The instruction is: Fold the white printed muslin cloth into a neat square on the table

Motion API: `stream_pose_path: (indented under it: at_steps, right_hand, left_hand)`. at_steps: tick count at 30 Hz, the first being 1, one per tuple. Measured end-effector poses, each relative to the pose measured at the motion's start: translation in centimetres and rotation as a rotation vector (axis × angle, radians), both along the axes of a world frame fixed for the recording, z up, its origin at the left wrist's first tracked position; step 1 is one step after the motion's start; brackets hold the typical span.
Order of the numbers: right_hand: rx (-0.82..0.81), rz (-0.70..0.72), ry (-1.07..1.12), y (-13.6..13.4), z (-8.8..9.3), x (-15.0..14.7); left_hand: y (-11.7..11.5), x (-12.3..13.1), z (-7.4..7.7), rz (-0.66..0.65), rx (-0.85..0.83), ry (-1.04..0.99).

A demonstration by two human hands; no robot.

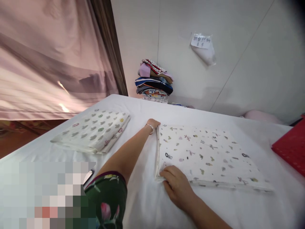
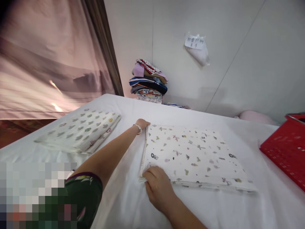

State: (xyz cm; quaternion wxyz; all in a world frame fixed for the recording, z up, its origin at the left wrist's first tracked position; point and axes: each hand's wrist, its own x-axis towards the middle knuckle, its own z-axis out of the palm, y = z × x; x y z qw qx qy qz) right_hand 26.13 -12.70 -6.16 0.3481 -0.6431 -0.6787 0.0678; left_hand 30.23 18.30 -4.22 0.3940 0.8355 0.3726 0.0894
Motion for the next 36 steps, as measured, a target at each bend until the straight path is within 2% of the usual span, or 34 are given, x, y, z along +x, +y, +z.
stream_pose_path:
  at_steps: [6, 15, 21, 24, 30, 36]
  right_hand:
    - [0.027, -0.005, -0.005, 0.0, -0.1, 0.1]
    - [0.105, -0.003, 0.198, -0.1, 0.1, 0.5]
    - [0.21, -0.043, 0.307, -0.5, 0.0, 0.7]
    - [0.271, -0.104, 0.312, -0.9, 0.4, 0.8]
    - [0.377, -0.239, 0.412, -1.6, 1.6, 1.5]
    - [0.378, -0.278, 0.522, -1.6, 2.2, 1.9]
  left_hand:
    - [-0.9, -1.0, -0.4, 0.146, -0.119, -0.045]
    - [0.2, -3.1, -1.5, 0.023, -0.279, -0.178]
    - [-0.6, -3.9, -2.0, -0.078, -0.202, -0.237]
    - [-0.9, -3.4, -2.0, -0.115, -0.138, -0.225]
    - [-0.9, -2.8, -1.6, -0.159, -0.112, -0.203]
    - [-0.3, -3.0, -1.7, -0.181, -0.107, -0.197]
